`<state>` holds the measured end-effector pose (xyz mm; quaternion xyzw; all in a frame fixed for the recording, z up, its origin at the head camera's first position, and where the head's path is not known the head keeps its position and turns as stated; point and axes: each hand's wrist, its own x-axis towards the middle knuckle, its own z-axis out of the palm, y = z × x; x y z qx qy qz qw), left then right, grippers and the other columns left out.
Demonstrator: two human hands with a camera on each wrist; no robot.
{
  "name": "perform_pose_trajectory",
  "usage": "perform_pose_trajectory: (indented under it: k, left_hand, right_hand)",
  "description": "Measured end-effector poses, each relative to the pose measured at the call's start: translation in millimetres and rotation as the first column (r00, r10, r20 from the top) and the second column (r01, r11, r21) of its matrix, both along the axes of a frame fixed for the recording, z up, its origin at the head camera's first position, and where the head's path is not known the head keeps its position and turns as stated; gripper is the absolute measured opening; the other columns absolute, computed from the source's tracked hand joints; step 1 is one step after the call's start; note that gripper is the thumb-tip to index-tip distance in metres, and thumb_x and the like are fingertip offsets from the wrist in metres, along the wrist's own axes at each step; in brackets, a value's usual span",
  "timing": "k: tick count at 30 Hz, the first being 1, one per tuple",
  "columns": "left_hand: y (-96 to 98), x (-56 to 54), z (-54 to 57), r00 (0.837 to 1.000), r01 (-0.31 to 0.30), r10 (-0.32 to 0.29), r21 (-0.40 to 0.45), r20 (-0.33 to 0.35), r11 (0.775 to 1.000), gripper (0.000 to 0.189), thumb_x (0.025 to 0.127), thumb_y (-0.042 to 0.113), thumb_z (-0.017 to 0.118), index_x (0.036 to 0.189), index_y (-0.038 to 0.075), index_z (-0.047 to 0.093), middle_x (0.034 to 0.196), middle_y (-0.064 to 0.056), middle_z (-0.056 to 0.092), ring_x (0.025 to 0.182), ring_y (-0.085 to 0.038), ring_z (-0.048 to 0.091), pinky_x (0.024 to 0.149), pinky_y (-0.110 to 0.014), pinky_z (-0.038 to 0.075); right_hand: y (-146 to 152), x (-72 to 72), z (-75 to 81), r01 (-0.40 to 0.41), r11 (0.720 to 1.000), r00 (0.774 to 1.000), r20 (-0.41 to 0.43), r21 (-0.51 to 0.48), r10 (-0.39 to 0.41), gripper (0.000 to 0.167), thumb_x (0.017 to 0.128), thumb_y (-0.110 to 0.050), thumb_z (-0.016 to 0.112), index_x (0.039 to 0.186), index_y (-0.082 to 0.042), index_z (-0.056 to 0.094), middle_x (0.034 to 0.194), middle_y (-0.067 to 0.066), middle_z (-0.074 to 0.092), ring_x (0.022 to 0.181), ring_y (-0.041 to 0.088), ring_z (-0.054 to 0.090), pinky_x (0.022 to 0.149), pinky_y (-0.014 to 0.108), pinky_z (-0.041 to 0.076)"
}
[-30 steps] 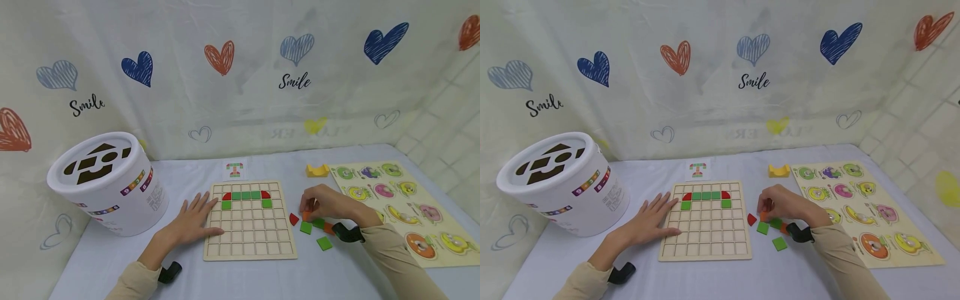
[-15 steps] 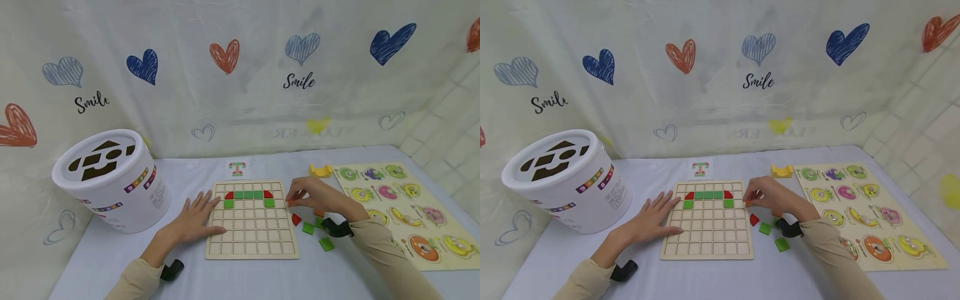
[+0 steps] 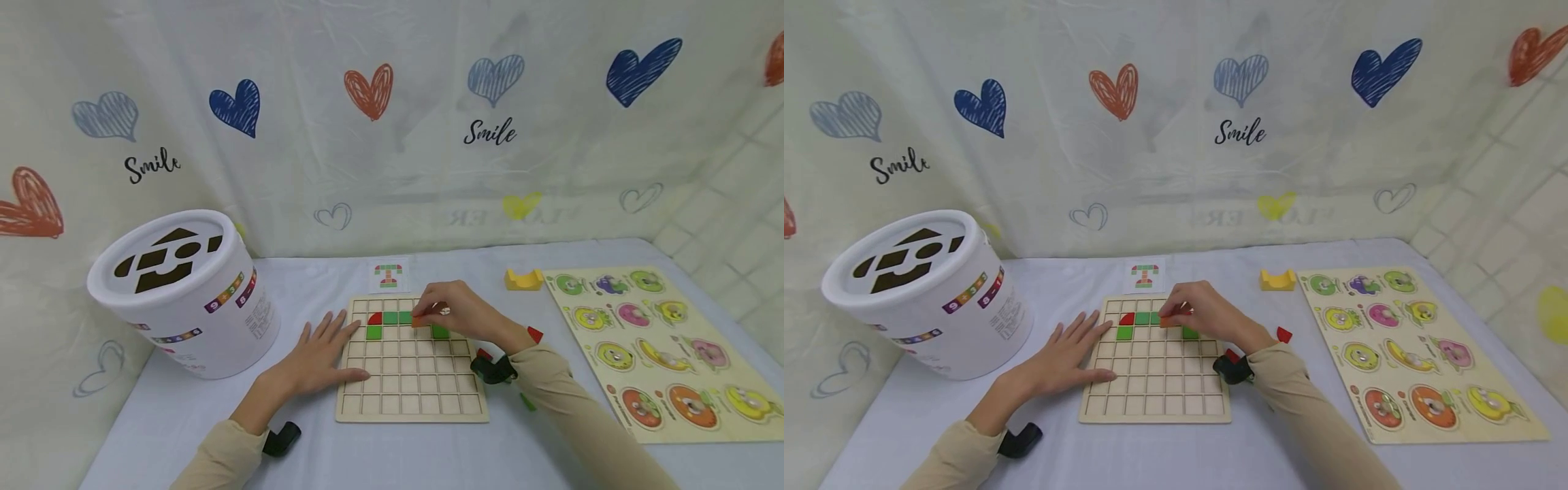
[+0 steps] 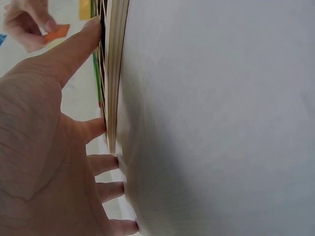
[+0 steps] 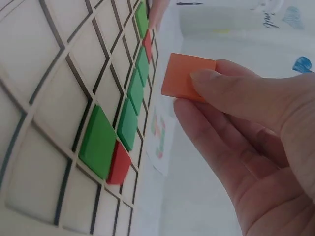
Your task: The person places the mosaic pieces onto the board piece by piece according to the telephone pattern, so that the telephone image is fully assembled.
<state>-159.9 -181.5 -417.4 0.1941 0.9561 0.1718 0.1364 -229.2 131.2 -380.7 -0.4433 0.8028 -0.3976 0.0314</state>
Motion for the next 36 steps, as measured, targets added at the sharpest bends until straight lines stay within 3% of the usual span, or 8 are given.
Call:
perform_pose_trajectory:
  k: [14,24,36]
  left_hand:
    - [-0.2,-0.9,0.3,1.000,-0.006,0.006,0.000,0.000,1.000,0.102,0.092,0.075,0.060,0.167,0.013,0.029,0.175,-0.016,0.010,0.161,-0.040,0.001,0.122,-0.071,0.001]
    - [-0.1,-0.7,1.4,1.000,-0.001,0.001,0.004,0.002,1.000,0.102,0.092,0.075,0.060,0.166,0.013,0.029,0.175,-0.017,0.011,0.161,-0.041,0.002,0.122,-0.072,0.001]
    - [0.8,-0.4,1.5,1.000,0.004,-0.004,0.001,-0.009,1.000,0.102,0.092,0.074,0.061,0.166,0.012,0.030,0.174,-0.018,0.012,0.160,-0.042,0.003,0.121,-0.073,0.002]
  right_hand:
    - [-26,-1.3,-16.5,0.073,0.991,0.996,0.037,0.110,-0.077,0.013,0.090,-0.002,0.081,0.103,-0.003,0.083,0.096,0.001,0.074,0.089,0.012,0.067,0.079,0.026,0.057]
    - [-27,-0.4,-17.5,0.073,0.986,0.996,0.039,0.150,-0.080,0.015,0.091,-0.003,0.080,0.106,-0.004,0.083,0.097,0.000,0.074,0.090,0.011,0.066,0.078,0.025,0.056]
    - [-33,4.8,-13.3,0.072,0.969,0.996,-0.072,0.236,-0.056,0.016,0.091,0.003,0.078,0.107,0.003,0.081,0.093,0.006,0.070,0.082,0.012,0.063,0.071,0.020,0.053]
